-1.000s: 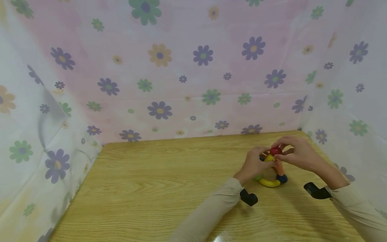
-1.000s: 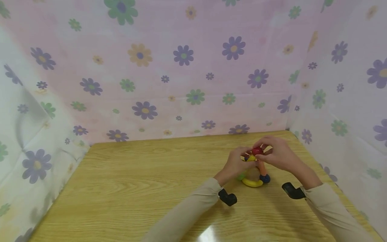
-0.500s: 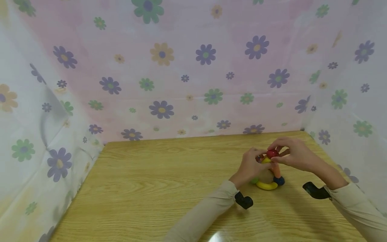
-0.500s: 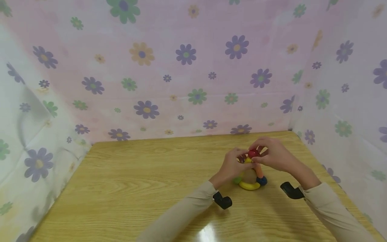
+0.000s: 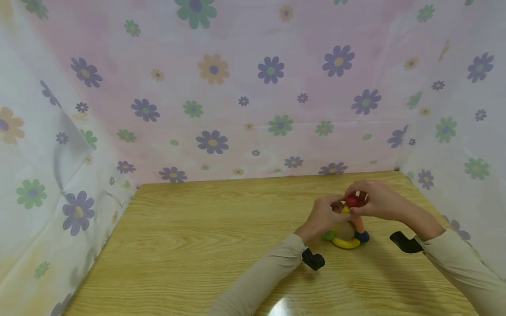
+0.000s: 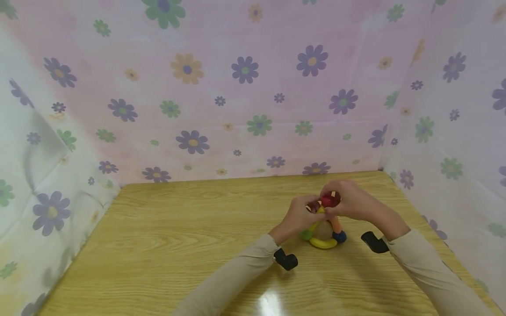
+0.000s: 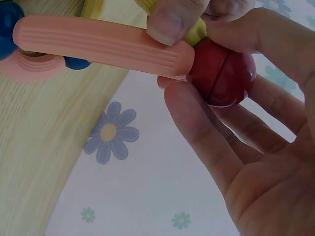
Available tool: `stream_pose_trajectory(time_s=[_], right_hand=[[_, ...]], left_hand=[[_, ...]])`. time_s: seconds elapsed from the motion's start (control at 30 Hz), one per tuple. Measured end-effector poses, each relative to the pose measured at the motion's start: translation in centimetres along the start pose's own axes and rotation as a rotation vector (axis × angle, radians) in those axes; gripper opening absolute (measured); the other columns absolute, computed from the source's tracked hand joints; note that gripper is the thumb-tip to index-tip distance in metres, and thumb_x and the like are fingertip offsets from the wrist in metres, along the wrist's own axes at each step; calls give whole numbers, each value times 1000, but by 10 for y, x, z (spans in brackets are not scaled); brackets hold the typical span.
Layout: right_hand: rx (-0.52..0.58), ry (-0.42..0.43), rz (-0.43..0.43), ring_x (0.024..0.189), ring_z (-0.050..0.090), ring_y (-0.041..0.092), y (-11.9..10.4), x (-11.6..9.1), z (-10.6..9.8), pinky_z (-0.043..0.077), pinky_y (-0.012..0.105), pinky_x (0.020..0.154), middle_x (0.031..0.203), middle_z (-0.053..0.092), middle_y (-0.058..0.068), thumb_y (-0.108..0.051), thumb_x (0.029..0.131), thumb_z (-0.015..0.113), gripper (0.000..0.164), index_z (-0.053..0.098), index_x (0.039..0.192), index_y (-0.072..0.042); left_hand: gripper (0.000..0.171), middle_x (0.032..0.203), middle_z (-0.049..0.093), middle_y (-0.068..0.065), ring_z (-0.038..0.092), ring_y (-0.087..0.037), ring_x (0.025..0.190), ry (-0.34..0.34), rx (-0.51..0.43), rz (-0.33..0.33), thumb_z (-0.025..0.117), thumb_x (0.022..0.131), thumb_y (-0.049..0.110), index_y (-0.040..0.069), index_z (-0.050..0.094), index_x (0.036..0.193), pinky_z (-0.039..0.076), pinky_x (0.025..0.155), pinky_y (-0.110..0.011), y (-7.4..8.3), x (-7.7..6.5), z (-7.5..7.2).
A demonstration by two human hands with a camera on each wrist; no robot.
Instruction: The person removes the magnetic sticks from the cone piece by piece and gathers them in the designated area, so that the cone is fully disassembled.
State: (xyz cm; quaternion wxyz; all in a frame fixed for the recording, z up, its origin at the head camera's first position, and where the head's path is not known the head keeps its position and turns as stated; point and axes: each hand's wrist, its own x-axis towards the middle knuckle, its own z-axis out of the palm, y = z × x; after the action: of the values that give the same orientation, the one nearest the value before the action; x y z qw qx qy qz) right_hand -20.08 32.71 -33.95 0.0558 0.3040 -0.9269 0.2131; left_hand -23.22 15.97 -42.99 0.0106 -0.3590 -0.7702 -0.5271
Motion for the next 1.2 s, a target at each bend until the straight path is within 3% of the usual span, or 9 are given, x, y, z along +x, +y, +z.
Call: stream_pose_trajectory(time_s=[0.33,0.43,0.67,1.2], right_hand=[[-16,62,-41,65,52,3,-1,2,6,46,23,52,85,59,-5,-3,68,83,28,69,92,-9],[-12,101,-59,64,52,3,1,0,9,46,22,51,83,58,-6,-2,67,83,29,68,92,-9],[-6,177,-108,62,52,0,2,-3,14,47,21,50,80,57,-4,3,65,81,30,67,90,-6],[-3,218,-137,63,57,2,1,-4,18,50,19,52,83,59,0,7,64,82,32,67,91,-3]], left_hand=[[18,73,52,5,43,-1,62,-14,71,55,71,86,21,10,68,99,36,55,-9,-3,2,-4],[23,78,55,4,45,-1,65,-18,73,55,71,86,21,8,69,105,39,57,-8,-3,2,-4],[39,111,56,1,56,-9,90,-5,93,9,73,84,25,6,67,118,42,69,-7,-2,0,-4],[38,108,57,1,51,1,80,-23,106,20,72,85,24,5,66,117,42,68,-6,-3,-1,-7]])
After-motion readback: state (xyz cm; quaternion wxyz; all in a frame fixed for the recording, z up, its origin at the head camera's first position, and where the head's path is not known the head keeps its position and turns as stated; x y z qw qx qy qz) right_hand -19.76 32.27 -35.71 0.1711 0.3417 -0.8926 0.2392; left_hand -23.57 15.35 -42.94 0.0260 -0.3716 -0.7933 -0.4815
